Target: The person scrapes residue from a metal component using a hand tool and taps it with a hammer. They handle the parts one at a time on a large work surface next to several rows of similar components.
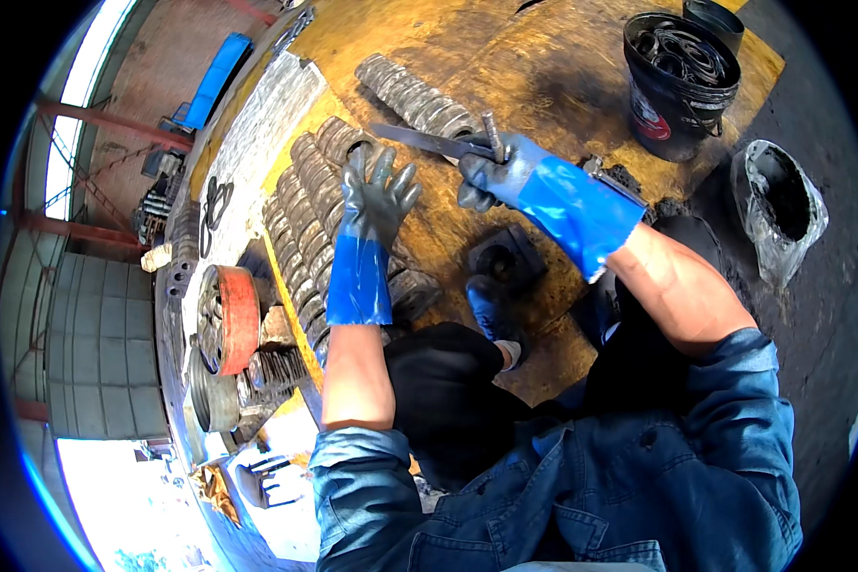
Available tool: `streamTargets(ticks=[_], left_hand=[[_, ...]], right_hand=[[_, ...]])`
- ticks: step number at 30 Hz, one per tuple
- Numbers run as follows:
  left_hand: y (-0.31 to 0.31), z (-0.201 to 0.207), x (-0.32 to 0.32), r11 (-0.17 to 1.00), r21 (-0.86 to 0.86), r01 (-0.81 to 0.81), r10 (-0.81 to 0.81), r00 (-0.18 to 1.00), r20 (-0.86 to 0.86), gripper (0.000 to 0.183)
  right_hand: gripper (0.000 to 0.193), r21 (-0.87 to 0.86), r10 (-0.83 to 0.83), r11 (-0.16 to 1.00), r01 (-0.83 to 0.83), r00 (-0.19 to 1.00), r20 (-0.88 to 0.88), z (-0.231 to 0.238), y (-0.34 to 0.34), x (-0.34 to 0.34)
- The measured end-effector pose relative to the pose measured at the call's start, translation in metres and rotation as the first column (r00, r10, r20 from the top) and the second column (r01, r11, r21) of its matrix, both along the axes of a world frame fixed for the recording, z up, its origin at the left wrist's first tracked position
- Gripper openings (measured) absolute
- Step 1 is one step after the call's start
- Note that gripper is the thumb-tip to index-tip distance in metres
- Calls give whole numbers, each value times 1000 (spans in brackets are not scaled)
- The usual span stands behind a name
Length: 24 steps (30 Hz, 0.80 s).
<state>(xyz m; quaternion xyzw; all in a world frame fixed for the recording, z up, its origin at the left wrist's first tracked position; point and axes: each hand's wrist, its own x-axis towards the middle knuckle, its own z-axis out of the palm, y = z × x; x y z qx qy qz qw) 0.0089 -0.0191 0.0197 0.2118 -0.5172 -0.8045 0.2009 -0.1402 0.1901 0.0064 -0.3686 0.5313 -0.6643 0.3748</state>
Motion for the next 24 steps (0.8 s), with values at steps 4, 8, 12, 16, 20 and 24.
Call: streamTargets(ticks=[4, 8, 12, 16, 20, 24], left_hand=[[-21, -2, 7, 999, 26, -23, 23, 1000, 12, 73], [-18, 0, 9, 1000, -4, -15, 16, 999, 42, 71], [-26, -6, 11, 999, 15, 37, -37, 999, 29, 71], [-17, -11, 10, 992, -13, 128, -128, 991, -36, 74], [-4, 5, 8, 999, -31, 22, -22, 1000, 19, 77], [-14, -3, 10, 999, -34, 21, -20, 999, 28, 76]], right_hand=[[23, 44, 114, 993, -108, 978, -175, 20, 14, -2], [23, 142, 173, 979, -145, 963, -206, 32, 25, 0], [26, 213, 169, 970, -116, 952, -253, 42, 25, -7], [29, 226, 98, 973, -50, 974, -205, 32, 22, -25], [26, 182, 48, 983, -2, 967, -249, 28, 24, -42], [18, 119, 103, 990, -70, 951, -291, 33, 38, -35]])
